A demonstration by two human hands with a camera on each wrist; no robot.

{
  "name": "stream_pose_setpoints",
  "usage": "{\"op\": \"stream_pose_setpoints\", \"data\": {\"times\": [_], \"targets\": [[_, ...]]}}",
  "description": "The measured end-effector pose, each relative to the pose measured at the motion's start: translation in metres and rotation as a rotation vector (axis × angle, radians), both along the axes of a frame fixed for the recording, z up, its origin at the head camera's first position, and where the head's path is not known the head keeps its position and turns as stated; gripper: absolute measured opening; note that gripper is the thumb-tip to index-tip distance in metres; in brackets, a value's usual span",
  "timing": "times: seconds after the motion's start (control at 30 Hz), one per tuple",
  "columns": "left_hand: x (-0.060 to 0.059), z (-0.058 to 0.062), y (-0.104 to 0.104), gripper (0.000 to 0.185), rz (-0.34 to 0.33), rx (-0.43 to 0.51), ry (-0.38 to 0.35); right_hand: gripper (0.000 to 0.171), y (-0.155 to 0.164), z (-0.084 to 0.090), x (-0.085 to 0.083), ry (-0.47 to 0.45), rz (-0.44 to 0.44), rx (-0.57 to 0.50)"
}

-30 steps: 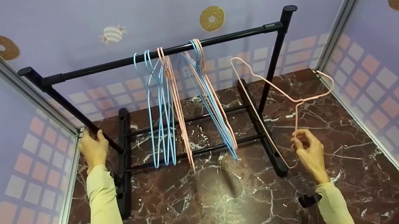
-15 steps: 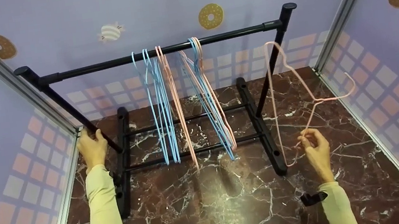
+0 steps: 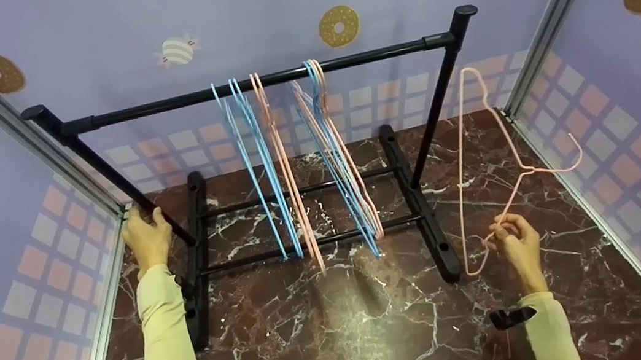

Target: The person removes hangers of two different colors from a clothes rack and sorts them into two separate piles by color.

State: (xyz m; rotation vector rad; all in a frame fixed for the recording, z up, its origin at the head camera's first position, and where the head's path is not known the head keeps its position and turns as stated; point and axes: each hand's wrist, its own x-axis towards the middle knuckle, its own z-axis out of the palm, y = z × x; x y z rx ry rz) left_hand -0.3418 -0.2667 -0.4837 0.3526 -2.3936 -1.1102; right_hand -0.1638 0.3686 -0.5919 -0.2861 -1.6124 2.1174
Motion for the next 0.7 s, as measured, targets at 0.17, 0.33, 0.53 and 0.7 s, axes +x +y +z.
{"op": "stream_pose_setpoints", "data": {"times": [0.17,0.33,0.53,0.7], "targets": [[0.000,-0.001,0.000,0.036,0.008,-0.002,0.011,0.012,0.001,0.006,0.000,-0.194,-0.029,0.105],[0.000,-0.001,0.001,0.038,0.013,-0.010,0.014,0.016,0.000,0.011,-0.001,-0.426,-0.082,0.228],[0.000,-0.002,0.000,0.036,0.013,-0.010,0.020,0.023,0.004,0.003,0.001,-0.575,-0.088,0.266],[0.000,-0.002,0.000,0.035,0.013,0.007,0.012,0.029,0.006,-0.005,0.001,-0.655,-0.075,0.246]]}}
